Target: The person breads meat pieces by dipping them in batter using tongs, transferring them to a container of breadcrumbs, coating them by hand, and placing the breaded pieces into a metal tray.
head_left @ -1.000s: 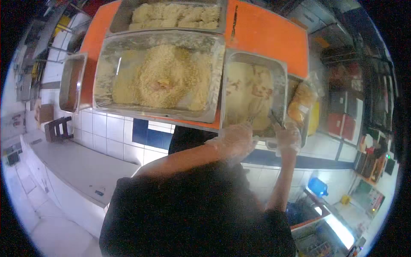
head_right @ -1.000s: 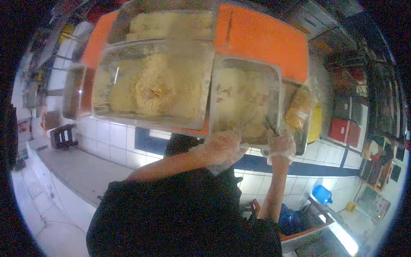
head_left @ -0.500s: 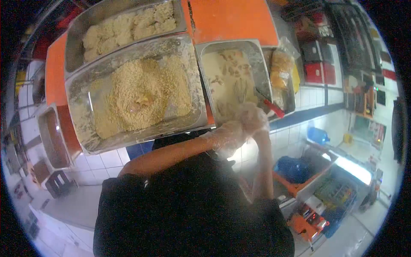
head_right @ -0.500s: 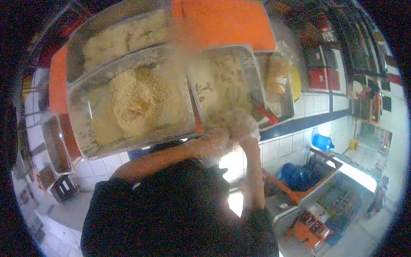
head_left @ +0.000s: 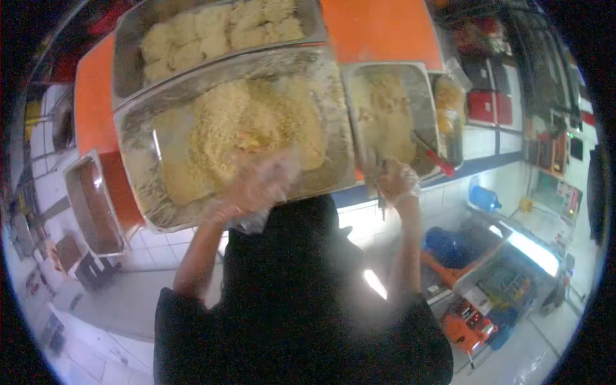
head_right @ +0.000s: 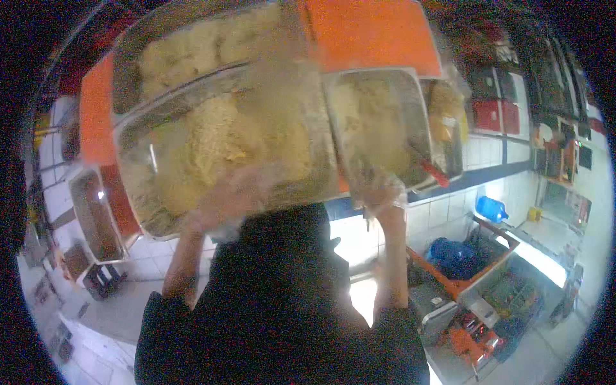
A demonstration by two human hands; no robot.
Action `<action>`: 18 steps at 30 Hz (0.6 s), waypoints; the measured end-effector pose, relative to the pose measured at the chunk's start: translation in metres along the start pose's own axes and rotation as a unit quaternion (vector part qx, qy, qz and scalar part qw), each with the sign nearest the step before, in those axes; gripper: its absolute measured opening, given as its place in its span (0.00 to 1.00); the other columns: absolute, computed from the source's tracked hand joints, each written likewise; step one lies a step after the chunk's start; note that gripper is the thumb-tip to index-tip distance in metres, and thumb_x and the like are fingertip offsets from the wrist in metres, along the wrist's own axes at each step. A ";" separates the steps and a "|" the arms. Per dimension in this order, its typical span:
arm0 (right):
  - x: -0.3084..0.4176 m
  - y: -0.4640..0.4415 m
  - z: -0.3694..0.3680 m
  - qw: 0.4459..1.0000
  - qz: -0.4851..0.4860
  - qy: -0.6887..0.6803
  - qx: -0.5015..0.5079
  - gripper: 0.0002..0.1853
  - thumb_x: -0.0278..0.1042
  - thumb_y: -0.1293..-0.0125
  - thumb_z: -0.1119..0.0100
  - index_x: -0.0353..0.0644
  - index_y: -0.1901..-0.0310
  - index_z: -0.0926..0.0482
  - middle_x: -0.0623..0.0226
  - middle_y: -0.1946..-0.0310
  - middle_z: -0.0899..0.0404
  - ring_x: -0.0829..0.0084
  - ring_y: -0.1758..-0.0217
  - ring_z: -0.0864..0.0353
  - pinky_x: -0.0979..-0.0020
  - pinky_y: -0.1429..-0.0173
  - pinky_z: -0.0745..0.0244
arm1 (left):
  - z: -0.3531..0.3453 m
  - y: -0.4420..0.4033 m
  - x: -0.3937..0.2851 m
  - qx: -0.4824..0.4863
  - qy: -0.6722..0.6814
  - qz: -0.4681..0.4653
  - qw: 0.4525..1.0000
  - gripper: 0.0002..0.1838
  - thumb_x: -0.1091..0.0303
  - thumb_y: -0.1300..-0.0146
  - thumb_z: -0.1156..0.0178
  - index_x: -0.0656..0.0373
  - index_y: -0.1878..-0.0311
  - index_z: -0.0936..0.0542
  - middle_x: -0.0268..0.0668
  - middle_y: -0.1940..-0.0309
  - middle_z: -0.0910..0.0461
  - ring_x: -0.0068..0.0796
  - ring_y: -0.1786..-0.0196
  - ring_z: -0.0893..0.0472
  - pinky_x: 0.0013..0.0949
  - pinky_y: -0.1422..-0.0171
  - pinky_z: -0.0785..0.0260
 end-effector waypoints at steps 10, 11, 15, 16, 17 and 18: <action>0.154 -0.059 0.076 0.939 0.192 -0.160 -0.236 0.15 0.34 0.43 0.44 0.42 0.53 0.22 0.58 0.60 0.20 0.59 0.54 0.22 0.61 0.49 0.28 | 0.241 -0.032 0.193 -0.417 -0.063 0.035 0.906 0.22 0.69 0.38 0.48 0.58 0.39 0.30 0.40 0.51 0.23 0.39 0.48 0.25 0.36 0.35 0.38; 0.180 -0.092 0.058 0.959 0.163 -0.157 -0.172 0.15 0.33 0.43 0.45 0.43 0.54 0.22 0.58 0.60 0.20 0.59 0.54 0.22 0.63 0.48 0.28 | 0.240 -0.044 0.192 -0.415 -0.154 0.025 0.897 0.22 0.70 0.38 0.48 0.58 0.39 0.30 0.40 0.50 0.24 0.39 0.47 0.25 0.36 0.34 0.39; 0.275 -0.153 0.003 0.878 0.348 -0.068 -0.320 0.23 0.35 0.41 0.46 0.42 0.43 0.30 0.60 0.49 0.24 0.61 0.52 0.24 0.62 0.46 0.30 | 0.197 -0.084 0.183 -0.312 -0.273 -0.055 0.908 0.23 0.70 0.38 0.48 0.58 0.38 0.31 0.41 0.47 0.26 0.39 0.43 0.28 0.38 0.33 0.40; 0.285 -0.173 -0.012 0.923 0.308 -0.090 -0.213 0.24 0.35 0.40 0.47 0.42 0.41 0.32 0.60 0.48 0.25 0.61 0.52 0.24 0.62 0.45 0.31 | 0.184 -0.086 0.179 -0.277 -0.257 -0.079 0.922 0.23 0.70 0.38 0.48 0.58 0.38 0.31 0.42 0.46 0.27 0.39 0.42 0.29 0.38 0.33 0.40; 0.289 -0.188 -0.030 0.953 0.262 -0.108 -0.104 0.26 0.36 0.40 0.48 0.42 0.39 0.34 0.61 0.48 0.25 0.61 0.51 0.25 0.62 0.44 0.31 | 0.171 -0.082 0.178 -0.235 -0.215 -0.104 0.942 0.23 0.70 0.38 0.48 0.58 0.38 0.32 0.42 0.45 0.27 0.39 0.41 0.30 0.38 0.33 0.40; 0.287 -0.186 -0.031 0.954 0.264 -0.107 -0.099 0.26 0.36 0.40 0.48 0.42 0.39 0.34 0.61 0.48 0.25 0.61 0.51 0.25 0.62 0.44 0.31 | 0.162 -0.076 0.180 -0.195 -0.160 -0.122 0.960 0.23 0.70 0.38 0.49 0.58 0.38 0.32 0.42 0.44 0.28 0.38 0.40 0.30 0.39 0.33 0.41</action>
Point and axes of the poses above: each hand's wrist, its own y-axis away from the middle knuckle, its own z-axis out of the back of the hand, x = y × z, the point moved 10 cm from there along -y, towards the middle knuckle
